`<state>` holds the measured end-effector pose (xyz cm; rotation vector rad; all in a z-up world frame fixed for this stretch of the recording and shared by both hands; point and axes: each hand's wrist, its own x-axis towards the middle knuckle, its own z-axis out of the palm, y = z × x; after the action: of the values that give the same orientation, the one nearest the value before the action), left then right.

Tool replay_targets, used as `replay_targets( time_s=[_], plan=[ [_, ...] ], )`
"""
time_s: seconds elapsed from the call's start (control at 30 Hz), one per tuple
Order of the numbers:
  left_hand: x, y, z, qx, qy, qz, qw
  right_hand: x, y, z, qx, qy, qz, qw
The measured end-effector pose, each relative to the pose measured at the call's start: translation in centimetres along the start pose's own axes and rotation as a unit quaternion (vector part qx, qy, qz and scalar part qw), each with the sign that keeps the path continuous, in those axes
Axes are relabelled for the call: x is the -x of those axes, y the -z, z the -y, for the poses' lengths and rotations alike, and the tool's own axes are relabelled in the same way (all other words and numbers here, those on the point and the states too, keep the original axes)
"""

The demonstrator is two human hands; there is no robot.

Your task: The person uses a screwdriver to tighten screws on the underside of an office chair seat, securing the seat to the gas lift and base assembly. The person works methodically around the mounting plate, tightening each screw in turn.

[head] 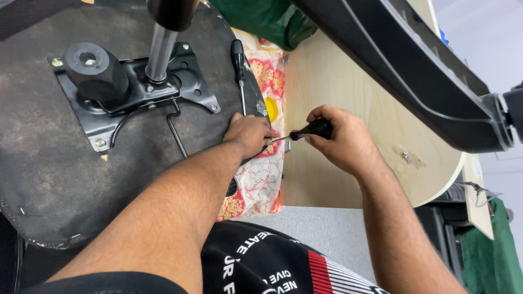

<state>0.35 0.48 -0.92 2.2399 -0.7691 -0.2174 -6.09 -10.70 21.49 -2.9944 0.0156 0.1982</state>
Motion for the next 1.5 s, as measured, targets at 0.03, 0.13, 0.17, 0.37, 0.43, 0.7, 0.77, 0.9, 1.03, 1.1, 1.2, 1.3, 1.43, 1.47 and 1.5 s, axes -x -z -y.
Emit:
replay_targets(
  time_s=[0.03, 0.13, 0.17, 0.37, 0.43, 0.7, 0.77, 0.9, 1.03, 1.1, 1.2, 1.3, 1.43, 1.47, 1.5],
  plan=[
    [0.1, -0.1, 0.0, 0.008, -0.001, 0.0, 1.0, 0.2, 0.1, -0.1, 0.017, 0.014, -0.006, 1.0],
    [0.1, -0.4, -0.1, 0.019, -0.012, -0.006, 1.0, 0.8, 0.4, -0.4, -0.006, 0.008, -0.024, 1.0],
    [0.2, -0.2, 0.2, 0.016, -0.016, -0.008, 1.0, 0.9, 0.4, -0.3, -0.029, -0.001, -0.031, 0.999],
    [0.3, -0.5, 0.3, 0.041, 0.002, -0.025, 0.999, 1.4, 0.9, 0.0, -0.005, -0.054, -0.042, 0.998],
    [0.3, -0.2, 0.4, 0.042, -0.003, -0.033, 0.999, 1.2, 1.0, 0.2, -0.015, -0.043, -0.045, 0.998],
    [0.2, -0.3, 0.2, 0.043, -0.006, -0.036, 0.998, 0.8, 0.6, -0.2, -0.021, -0.043, -0.033, 0.998],
    [0.3, -0.1, 0.1, 0.041, -0.003, -0.03, 0.999, 0.8, 0.7, -0.2, -0.018, -0.033, -0.03, 0.999],
    [0.4, 0.1, 0.0, 0.033, 0.001, -0.021, 0.999, 0.5, 0.8, 0.2, 0.026, -0.053, -0.028, 0.998],
    [0.5, 0.1, -0.1, 0.04, 0.001, -0.026, 0.999, 0.5, 0.9, 0.7, 0.034, -0.096, -0.034, 0.994],
    [0.5, 0.2, -0.1, 0.039, 0.001, -0.025, 0.999, 0.4, 0.8, 1.0, 0.009, -0.116, -0.04, 0.992],
    [0.5, 0.1, -0.1, 0.035, -0.001, -0.025, 0.999, 0.4, 0.6, 1.0, -0.042, -0.14, -0.045, 0.988],
    [0.5, 0.1, -0.1, 0.034, 0.0, -0.022, 0.999, 0.3, 0.4, 0.9, -0.043, -0.137, -0.06, 0.988],
    [0.4, 0.1, -0.1, 0.034, 0.0, -0.024, 0.999, 0.3, 0.2, 0.6, -0.055, -0.132, -0.071, 0.987],
    [0.5, 0.1, -0.1, 0.032, 0.0, -0.026, 0.999, 0.3, 0.2, 0.6, -0.061, -0.129, -0.072, 0.987],
    [0.5, 0.1, -0.1, 0.031, 0.001, -0.026, 0.999, 0.3, 0.2, 0.6, -0.063, -0.129, -0.07, 0.987]
  ],
)
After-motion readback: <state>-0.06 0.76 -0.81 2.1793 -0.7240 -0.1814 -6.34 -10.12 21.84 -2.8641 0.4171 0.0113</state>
